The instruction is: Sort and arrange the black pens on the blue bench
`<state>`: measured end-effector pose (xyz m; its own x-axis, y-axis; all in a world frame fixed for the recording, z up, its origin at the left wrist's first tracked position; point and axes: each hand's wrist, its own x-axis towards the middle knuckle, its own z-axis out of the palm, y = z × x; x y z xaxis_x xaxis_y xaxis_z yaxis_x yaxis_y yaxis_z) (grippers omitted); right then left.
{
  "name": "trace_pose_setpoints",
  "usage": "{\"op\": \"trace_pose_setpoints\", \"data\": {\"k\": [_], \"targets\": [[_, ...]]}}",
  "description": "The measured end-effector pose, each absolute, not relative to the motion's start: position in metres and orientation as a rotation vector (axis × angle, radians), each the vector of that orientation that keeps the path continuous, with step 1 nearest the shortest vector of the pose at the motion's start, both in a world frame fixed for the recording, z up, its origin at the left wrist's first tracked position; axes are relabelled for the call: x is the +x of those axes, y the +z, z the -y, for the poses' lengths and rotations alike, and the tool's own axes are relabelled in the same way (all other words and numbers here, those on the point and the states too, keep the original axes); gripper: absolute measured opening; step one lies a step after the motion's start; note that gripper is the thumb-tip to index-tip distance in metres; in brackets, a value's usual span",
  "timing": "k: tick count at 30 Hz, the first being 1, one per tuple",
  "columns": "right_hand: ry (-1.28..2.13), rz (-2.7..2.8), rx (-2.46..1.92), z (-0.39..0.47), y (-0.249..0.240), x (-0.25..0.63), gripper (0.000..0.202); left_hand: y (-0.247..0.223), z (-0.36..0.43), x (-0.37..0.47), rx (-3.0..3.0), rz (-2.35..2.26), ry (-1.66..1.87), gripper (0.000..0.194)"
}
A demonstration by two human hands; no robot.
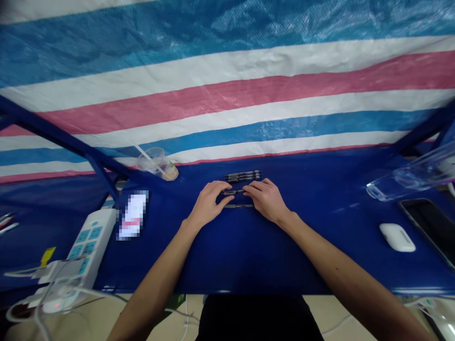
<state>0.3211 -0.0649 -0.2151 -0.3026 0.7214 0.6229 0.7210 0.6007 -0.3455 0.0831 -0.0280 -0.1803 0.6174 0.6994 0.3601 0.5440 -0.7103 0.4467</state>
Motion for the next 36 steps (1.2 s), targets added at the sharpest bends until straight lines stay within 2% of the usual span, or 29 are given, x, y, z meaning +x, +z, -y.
{"op": "trace_pose_setpoints", "data": {"k": [2, 5, 13, 17, 20, 23, 27, 29, 36], "targets": [[-0.007, 2.067, -1.123, 0.065, -0.2153, 0.3212, 0.017, -0.18, 0.0289, 0.0843, 2.591, -1.0, 0.734, 0.019], [0.002, 2.096, -1.103, 0.0651, -0.2156, 0.3209, 0.018, -0.1794, 0.0292, 0.0848, 2.651, -1.025, 0.701, 0.025], [0.027, 2.084, -1.127, 0.0661, -0.2147, 0.3193, 0.02, -0.1816, 0.0284, 0.0842, 2.676, -0.995, 0.688, 0.02], [0.03, 2.078, -1.123, 0.0659, -0.2144, 0.3198, 0.019, -0.1803, 0.0283, 0.0839, 2.661, -1.029, 0.668, 0.024], [0.039, 2.071, -1.127, 0.0658, -0.2146, 0.3204, 0.019, -0.1812, 0.0286, 0.0841, 2.644, -1.014, 0.686, 0.038], [0.041, 2.072, -1.129, 0.0657, -0.2154, 0.3204, 0.019, -0.1826, 0.0286, 0.0849, 2.673, -0.998, 0.652, 0.023], [0.042, 2.082, -1.115, 0.0656, -0.2165, 0.3196, 0.018, -0.1825, 0.0276, 0.0854, 2.695, -1.023, 0.617, 0.029], [0.047, 2.083, -1.096, 0.0659, -0.2168, 0.3196, 0.023, -0.1824, 0.0269, 0.085, 2.684, -1.027, 0.618, 0.033], [0.04, 2.169, -1.086, 0.068, -0.2164, 0.324, 0.06, -0.1843, 0.024, 0.0821, 2.688, -1.07, 0.623, 0.036]]}}
